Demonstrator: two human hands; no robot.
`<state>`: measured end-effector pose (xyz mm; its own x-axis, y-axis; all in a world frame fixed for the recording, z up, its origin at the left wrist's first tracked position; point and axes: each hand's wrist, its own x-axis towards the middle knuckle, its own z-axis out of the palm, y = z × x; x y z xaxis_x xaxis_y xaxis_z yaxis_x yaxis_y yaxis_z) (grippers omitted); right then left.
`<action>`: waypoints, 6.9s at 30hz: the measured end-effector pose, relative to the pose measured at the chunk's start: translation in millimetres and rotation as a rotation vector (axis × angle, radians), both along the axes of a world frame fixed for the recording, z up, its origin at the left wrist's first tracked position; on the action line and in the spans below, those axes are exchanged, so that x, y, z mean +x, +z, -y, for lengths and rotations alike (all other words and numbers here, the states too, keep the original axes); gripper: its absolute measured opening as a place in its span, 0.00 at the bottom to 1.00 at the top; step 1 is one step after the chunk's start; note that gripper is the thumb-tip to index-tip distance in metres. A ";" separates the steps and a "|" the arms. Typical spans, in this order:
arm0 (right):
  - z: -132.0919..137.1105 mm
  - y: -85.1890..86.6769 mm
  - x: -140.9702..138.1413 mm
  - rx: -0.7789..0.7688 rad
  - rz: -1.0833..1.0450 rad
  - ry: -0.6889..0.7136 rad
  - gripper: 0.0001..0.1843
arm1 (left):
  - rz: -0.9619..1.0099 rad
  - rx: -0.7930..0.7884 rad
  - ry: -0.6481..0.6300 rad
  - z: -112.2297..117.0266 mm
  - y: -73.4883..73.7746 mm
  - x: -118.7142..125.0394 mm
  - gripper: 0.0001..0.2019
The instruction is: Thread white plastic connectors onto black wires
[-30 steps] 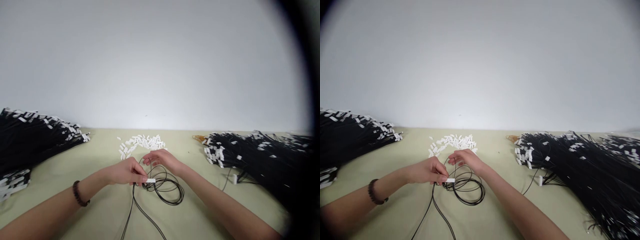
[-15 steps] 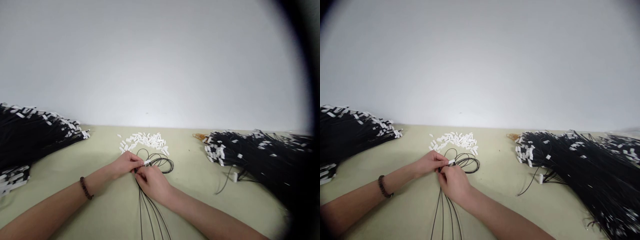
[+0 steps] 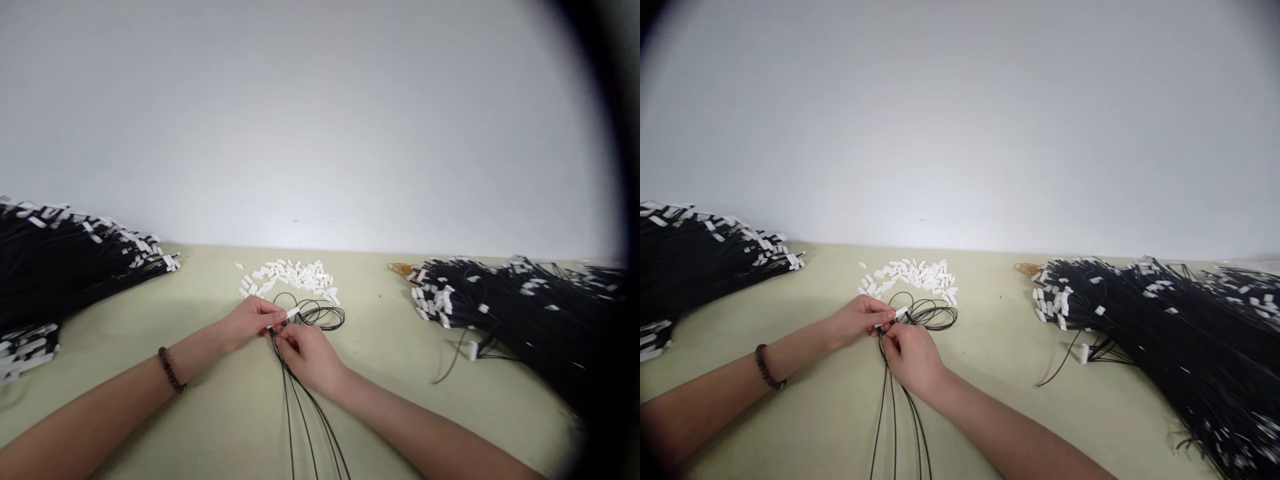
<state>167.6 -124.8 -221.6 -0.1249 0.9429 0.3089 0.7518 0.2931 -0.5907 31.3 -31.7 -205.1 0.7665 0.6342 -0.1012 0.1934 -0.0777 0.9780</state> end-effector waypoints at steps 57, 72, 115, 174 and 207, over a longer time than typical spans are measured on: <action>0.9 12.9 23.4 0.199 -0.028 0.016 0.10 | 0.167 -0.272 0.241 -7.2 -7.4 1.6 0.10; 1.7 -3.9 24.9 0.175 -0.125 -0.107 0.08 | 0.200 -0.237 0.261 -8.1 -10.0 1.2 0.11; 8.8 -0.1 19.3 0.255 -0.038 -0.085 0.10 | 0.236 -0.190 0.282 -1.1 -9.1 1.2 0.13; -22.1 17.3 79.7 -0.608 -1.045 0.343 0.15 | -0.132 0.129 -0.376 21.8 69.6 -18.1 0.11; 13.9 2.0 -10.1 0.141 0.461 -0.045 0.12 | -0.121 0.062 0.001 11.3 1.1 3.0 0.15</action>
